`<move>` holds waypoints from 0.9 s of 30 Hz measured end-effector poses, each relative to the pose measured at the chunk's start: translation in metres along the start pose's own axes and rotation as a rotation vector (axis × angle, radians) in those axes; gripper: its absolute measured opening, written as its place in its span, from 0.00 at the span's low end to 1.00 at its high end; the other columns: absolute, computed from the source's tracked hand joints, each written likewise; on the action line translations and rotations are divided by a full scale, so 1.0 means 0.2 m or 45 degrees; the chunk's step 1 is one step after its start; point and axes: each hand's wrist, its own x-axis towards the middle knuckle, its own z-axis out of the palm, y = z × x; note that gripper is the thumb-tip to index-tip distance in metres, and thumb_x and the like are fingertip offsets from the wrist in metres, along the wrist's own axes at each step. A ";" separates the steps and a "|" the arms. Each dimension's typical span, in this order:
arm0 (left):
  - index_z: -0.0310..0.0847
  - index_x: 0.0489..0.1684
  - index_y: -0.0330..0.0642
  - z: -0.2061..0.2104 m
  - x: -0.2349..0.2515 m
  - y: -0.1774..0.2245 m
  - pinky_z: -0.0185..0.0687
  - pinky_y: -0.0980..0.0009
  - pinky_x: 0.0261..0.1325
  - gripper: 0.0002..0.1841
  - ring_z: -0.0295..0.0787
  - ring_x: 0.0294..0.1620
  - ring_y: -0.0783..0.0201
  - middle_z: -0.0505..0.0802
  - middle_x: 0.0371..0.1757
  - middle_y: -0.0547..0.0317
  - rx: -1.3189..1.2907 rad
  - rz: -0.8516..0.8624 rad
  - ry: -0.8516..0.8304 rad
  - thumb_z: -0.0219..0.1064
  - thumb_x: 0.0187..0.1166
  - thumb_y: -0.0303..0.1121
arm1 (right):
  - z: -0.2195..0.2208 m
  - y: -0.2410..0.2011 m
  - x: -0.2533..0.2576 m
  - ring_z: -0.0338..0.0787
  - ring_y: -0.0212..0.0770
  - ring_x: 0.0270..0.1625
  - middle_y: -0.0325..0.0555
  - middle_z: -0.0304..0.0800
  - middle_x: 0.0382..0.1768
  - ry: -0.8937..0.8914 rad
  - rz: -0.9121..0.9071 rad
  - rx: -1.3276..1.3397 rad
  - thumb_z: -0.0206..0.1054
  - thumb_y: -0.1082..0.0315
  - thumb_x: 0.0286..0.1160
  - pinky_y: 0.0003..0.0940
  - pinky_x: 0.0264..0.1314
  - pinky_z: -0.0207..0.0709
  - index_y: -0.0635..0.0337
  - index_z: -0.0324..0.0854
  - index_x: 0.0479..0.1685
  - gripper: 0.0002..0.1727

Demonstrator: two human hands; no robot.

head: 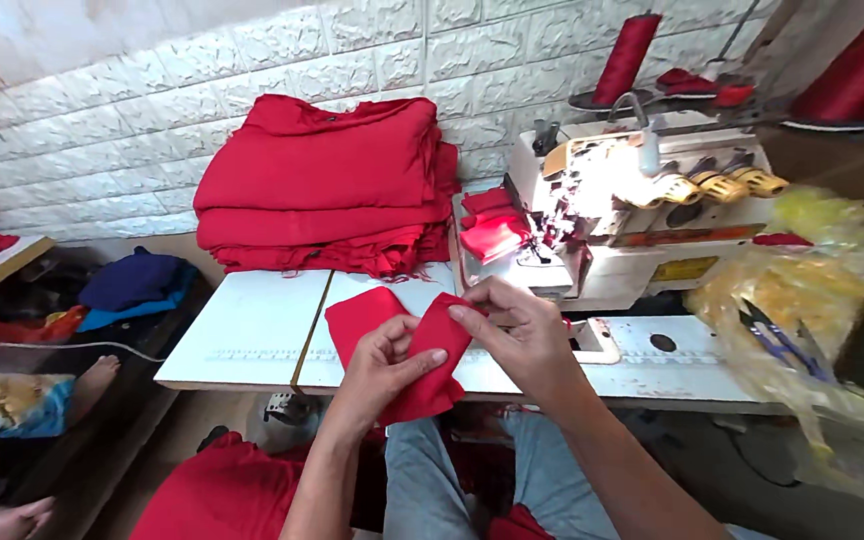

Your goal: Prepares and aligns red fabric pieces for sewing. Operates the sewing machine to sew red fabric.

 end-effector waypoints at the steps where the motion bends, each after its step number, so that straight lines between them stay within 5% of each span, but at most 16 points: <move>1: 0.85 0.49 0.35 0.00 0.02 0.00 0.91 0.75 0.43 0.08 0.93 0.36 0.73 0.96 0.38 0.63 0.052 -0.025 0.001 0.71 0.77 0.24 | -0.03 0.01 0.00 0.86 0.23 0.38 0.28 0.90 0.33 0.075 0.013 -0.020 0.69 0.57 0.78 0.32 0.51 0.78 0.52 0.89 0.39 0.09; 3: 0.88 0.42 0.37 0.01 0.06 0.00 0.88 0.78 0.36 0.03 0.90 0.29 0.76 0.94 0.32 0.66 0.123 -0.017 0.051 0.70 0.77 0.25 | -0.08 0.05 -0.02 0.84 0.19 0.30 0.30 0.88 0.29 0.207 0.039 0.018 0.71 0.61 0.78 0.17 0.35 0.80 0.56 0.88 0.39 0.08; 5: 0.88 0.40 0.37 0.03 0.10 0.01 0.87 0.79 0.37 0.03 0.89 0.29 0.76 0.94 0.31 0.67 0.137 0.018 0.123 0.69 0.78 0.25 | -0.12 0.08 -0.04 0.85 0.17 0.28 0.31 0.90 0.28 0.301 0.099 0.092 0.71 0.66 0.77 0.13 0.32 0.81 0.60 0.87 0.39 0.06; 10: 0.90 0.37 0.42 0.08 0.31 -0.01 0.84 0.78 0.50 0.05 0.89 0.41 0.77 0.93 0.36 0.68 0.416 0.209 0.222 0.70 0.79 0.32 | -0.18 0.15 -0.06 0.91 0.23 0.29 0.33 0.93 0.28 0.504 0.284 0.291 0.69 0.72 0.77 0.18 0.33 0.86 0.62 0.84 0.47 0.05; 14: 0.88 0.26 0.49 0.09 0.47 -0.04 0.76 0.66 0.61 0.08 0.81 0.59 0.70 0.88 0.49 0.67 0.746 0.180 0.206 0.71 0.73 0.40 | -0.21 0.22 -0.04 0.82 0.24 0.18 0.33 0.85 0.18 0.594 0.463 0.393 0.67 0.73 0.77 0.18 0.22 0.75 0.61 0.77 0.57 0.12; 27: 0.86 0.22 0.45 0.11 0.66 -0.06 0.74 0.61 0.59 0.08 0.78 0.60 0.63 0.86 0.51 0.61 0.867 0.120 0.206 0.74 0.70 0.32 | -0.26 0.33 0.05 0.75 0.22 0.15 0.30 0.77 0.13 0.635 0.468 0.319 0.73 0.76 0.69 0.16 0.21 0.71 0.59 0.78 0.55 0.16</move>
